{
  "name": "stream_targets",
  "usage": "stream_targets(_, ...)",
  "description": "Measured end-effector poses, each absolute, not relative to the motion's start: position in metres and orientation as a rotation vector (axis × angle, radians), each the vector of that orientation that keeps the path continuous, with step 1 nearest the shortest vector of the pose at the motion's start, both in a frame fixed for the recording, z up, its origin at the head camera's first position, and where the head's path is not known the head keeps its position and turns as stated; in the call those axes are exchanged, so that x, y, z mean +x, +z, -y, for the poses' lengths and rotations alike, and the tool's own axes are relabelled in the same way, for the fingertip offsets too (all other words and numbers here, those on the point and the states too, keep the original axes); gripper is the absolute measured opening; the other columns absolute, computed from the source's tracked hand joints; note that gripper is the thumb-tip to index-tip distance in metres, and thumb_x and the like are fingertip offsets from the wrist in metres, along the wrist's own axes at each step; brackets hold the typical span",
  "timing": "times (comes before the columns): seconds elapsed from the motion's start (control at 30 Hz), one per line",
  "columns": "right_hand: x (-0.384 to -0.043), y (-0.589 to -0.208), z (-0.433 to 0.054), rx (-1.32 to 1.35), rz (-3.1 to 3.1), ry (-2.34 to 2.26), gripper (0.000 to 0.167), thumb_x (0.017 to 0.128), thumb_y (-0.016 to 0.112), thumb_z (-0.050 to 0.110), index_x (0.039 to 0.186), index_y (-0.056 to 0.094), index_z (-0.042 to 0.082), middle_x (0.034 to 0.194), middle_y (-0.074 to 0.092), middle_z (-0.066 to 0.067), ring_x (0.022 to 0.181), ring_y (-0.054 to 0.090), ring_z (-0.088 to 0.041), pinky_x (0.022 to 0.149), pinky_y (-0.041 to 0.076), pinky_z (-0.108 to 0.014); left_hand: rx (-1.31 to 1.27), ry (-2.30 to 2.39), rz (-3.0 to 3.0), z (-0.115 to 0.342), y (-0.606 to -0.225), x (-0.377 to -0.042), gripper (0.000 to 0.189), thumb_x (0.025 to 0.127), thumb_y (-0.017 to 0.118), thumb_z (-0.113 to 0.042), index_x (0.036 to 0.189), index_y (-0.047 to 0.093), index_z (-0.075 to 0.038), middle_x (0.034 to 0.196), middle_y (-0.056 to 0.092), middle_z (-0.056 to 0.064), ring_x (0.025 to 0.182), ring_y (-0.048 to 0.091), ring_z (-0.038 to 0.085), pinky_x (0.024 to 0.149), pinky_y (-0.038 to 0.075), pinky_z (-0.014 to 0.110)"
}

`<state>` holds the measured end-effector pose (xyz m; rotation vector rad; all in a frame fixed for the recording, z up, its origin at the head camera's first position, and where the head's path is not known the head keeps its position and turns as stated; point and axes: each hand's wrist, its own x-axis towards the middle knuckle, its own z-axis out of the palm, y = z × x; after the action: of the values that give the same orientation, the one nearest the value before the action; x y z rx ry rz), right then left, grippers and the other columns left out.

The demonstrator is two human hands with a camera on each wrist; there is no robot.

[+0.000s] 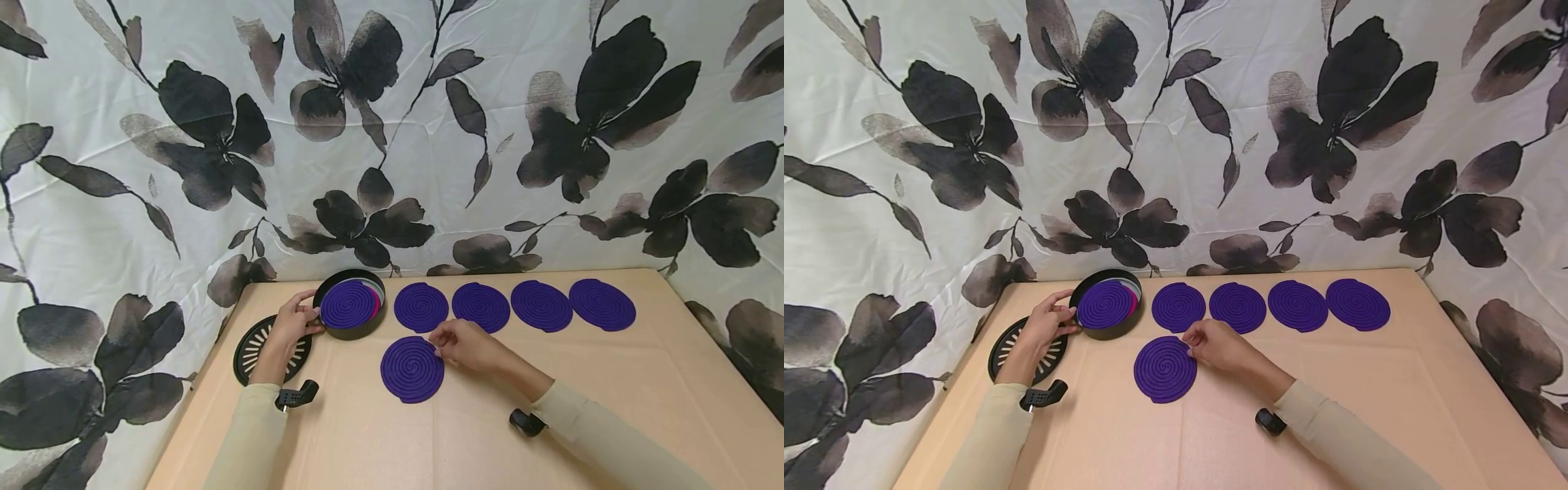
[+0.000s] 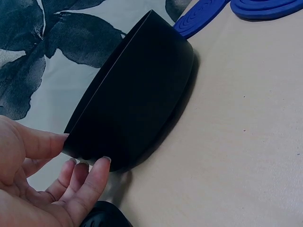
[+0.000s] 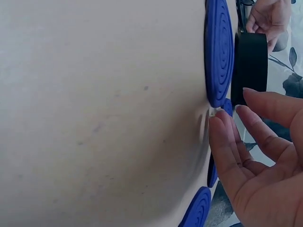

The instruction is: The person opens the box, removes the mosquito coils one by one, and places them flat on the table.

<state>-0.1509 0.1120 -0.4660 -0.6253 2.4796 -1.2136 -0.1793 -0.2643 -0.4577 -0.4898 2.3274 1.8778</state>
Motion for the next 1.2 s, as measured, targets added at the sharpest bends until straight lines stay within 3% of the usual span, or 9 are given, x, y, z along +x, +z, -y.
stream_targets(0.17,-0.154,-0.463,-0.107,-0.623,-2.443,-1.265,0.018,0.089,0.073,0.002,0.108,0.072,0.002,0.094,0.066,-0.004,0.081,0.06,-0.015,0.062,0.054,-0.022,-0.484,1.874,-2.334,0.265,-0.459,-0.18,0.055,0.103,0.055,-0.002,0.154,0.042,-0.014,0.105,0.047,0.008,0.09,0.06,0.019,0.087,0.061,0.04)
stream_targets(0.83,-0.17,-0.443,-0.061,-0.601,-2.412,-1.391,0.023,0.093,0.072,0.007,0.115,0.071,0.0,0.098,0.067,-0.006,0.082,0.064,-0.016,0.071,0.059,-0.029,-0.481,1.872,-2.336,0.268,-0.458,-0.172,0.055,0.102,0.056,-0.003,0.154,0.043,-0.016,0.111,0.047,0.01,0.095,0.058,0.021,0.09,0.061,0.04)
stream_targets(1.2,-0.194,-0.433,-0.026,-0.72,-2.494,-1.365,0.023,0.091,0.07,0.005,0.114,0.072,0.001,0.102,0.071,-0.007,0.093,0.066,-0.022,0.079,0.057,-0.025,-0.485,1.871,-2.339,0.267,-0.458,-0.172,0.055,0.102,0.056,-0.003,0.154,0.044,-0.018,0.111,0.047,0.01,0.098,0.058,0.024,0.09,0.061,0.04)
